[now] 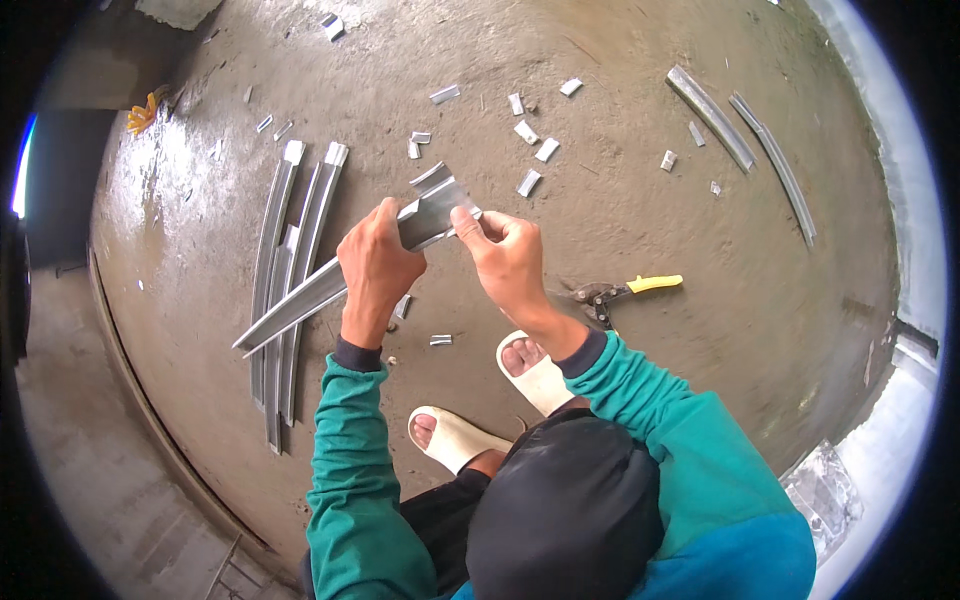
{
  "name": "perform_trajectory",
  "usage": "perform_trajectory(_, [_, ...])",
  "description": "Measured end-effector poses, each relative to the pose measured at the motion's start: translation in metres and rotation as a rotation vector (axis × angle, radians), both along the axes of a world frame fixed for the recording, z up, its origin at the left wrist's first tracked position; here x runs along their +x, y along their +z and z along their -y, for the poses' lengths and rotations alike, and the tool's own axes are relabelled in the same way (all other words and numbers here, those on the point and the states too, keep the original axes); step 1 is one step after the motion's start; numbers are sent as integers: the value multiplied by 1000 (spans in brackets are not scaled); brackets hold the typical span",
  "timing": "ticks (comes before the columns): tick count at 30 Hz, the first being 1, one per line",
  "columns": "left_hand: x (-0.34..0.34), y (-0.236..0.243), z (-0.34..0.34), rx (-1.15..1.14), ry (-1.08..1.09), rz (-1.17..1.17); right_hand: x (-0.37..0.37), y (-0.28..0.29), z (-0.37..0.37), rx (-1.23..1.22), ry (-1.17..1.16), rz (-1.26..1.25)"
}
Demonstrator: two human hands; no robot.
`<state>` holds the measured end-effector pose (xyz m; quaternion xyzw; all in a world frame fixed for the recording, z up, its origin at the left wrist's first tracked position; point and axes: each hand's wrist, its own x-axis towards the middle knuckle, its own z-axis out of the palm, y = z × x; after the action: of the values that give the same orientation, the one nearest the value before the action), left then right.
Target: The person cuts several metal studs using aviation snips, measuring and trimming the ends to create notches and tabs.
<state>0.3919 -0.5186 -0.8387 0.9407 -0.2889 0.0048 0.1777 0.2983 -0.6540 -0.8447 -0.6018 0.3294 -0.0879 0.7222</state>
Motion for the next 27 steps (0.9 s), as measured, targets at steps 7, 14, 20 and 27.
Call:
perform_trajectory(7, [7, 16, 3, 47, 45, -120, 10, -3, 10, -223, 74, 116])
perform_trajectory(14, [16, 41, -7, 36, 47, -207, 14, 18, 16, -102, 200, 257])
perform_trajectory(20, [20, 64, -14, 0, 13, -326, 11, 16, 18, -92, 254, 402])
perform_trajectory(27, [26, 77, -24, -69, -80, -414, 24, 19, 15, -273, 286, 708])
